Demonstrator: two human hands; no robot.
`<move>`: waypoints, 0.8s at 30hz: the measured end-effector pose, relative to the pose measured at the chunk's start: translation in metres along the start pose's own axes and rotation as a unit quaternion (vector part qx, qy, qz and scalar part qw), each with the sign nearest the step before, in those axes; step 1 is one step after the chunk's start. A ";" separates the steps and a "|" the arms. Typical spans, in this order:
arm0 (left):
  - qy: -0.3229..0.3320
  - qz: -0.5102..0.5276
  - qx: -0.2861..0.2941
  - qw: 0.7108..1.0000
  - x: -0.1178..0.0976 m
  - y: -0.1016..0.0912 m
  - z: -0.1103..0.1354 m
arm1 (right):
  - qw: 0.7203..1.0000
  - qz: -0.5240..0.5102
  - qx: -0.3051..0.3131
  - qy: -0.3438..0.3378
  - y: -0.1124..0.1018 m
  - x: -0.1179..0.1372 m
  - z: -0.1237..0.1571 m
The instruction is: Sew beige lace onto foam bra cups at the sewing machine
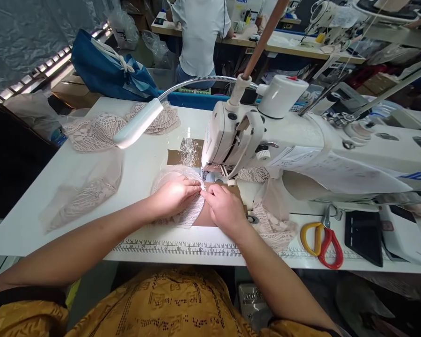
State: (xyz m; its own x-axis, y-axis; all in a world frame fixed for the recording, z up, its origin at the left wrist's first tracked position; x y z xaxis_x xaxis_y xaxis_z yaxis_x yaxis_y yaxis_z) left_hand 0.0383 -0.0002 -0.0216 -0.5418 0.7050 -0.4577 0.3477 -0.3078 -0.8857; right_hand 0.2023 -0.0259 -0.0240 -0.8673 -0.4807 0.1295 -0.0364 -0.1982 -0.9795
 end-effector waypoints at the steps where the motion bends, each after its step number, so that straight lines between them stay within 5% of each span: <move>1: 0.006 -0.028 -0.014 1.000 0.004 0.005 -0.001 | 1.000 -0.001 0.001 0.004 0.001 -0.001 -0.001; 10: 0.028 -0.141 -0.081 0.986 0.019 0.017 -0.013 | 0.999 -0.023 -0.015 0.035 0.004 -0.007 -0.011; 24: 0.055 -0.074 -0.073 0.993 0.034 0.011 -0.018 | 0.999 0.009 -0.008 0.041 0.005 -0.003 -0.012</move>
State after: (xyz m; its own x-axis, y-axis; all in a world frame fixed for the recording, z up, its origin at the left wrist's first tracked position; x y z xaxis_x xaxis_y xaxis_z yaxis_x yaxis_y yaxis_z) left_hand 0.0377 0.0323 -0.0458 -0.5117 0.8035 -0.3042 0.3814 -0.1048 -0.9184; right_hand 0.1981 -0.0149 -0.0307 -0.9060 -0.4114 0.0994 -0.0281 -0.1758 -0.9840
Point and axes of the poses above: each hand's wrist, its own z-axis away from the middle knuckle, its own y-axis out of the palm, x = y × z, the point moved 3 cm from there along -z, towards the middle knuckle, and after that the axes turned 9 degrees about x, right-handed, at the moved point
